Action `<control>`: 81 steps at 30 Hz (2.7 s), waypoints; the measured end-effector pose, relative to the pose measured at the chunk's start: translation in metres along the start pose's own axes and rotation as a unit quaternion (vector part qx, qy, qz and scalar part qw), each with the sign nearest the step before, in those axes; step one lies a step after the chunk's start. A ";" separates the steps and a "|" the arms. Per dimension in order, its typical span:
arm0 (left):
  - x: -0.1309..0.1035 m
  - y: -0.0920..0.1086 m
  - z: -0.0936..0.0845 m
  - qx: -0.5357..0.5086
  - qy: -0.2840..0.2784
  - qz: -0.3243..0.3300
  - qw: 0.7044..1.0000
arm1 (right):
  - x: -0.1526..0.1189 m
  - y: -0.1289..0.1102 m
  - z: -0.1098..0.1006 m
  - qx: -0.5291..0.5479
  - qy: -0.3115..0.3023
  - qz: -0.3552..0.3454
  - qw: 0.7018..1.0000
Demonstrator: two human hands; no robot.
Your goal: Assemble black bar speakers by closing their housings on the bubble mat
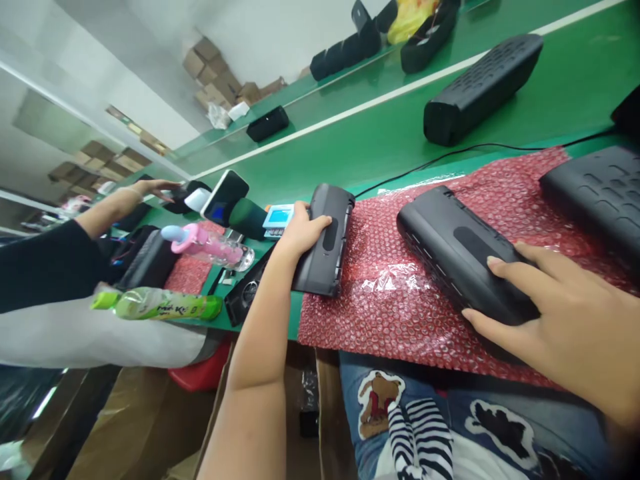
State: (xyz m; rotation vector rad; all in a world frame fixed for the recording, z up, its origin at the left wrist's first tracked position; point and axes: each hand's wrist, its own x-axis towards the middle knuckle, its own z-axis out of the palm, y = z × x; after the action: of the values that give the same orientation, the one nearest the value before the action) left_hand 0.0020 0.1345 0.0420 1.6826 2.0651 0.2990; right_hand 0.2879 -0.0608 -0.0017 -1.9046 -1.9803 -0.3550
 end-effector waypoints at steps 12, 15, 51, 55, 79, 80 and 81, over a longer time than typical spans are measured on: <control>0.006 -0.003 0.002 -0.005 0.000 0.005 1.000 | 0.004 -0.004 -0.008 0.013 -0.033 0.014 0.999; 0.009 -0.005 0.002 -0.003 -0.001 0.003 1.000 | 0.004 -0.004 -0.006 0.020 -0.029 0.024 0.999; 0.009 -0.011 0.001 -0.036 -0.025 0.011 0.999 | 0.007 -0.004 -0.010 0.031 -0.041 0.027 0.998; 0.010 -0.009 0.000 -0.053 -0.038 -0.004 0.998 | 0.006 -0.005 -0.009 0.026 -0.040 0.029 0.998; 0.013 -0.031 -0.012 -0.085 -0.121 0.076 0.986 | 0.004 -0.002 -0.006 0.030 -0.024 0.023 0.999; 0.013 -0.033 -0.013 -0.089 -0.124 0.080 0.985 | 0.004 -0.002 -0.006 0.033 -0.026 0.025 0.999; 0.013 -0.034 -0.014 -0.095 -0.130 0.081 0.984 | 0.004 -0.002 -0.005 0.036 -0.027 0.025 0.999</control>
State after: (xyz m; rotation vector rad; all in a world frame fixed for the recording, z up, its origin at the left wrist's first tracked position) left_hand -0.0356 0.1407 0.0363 1.6784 1.6613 0.3011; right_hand 0.2864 -0.0598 0.0049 -1.9343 -1.9469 -0.2178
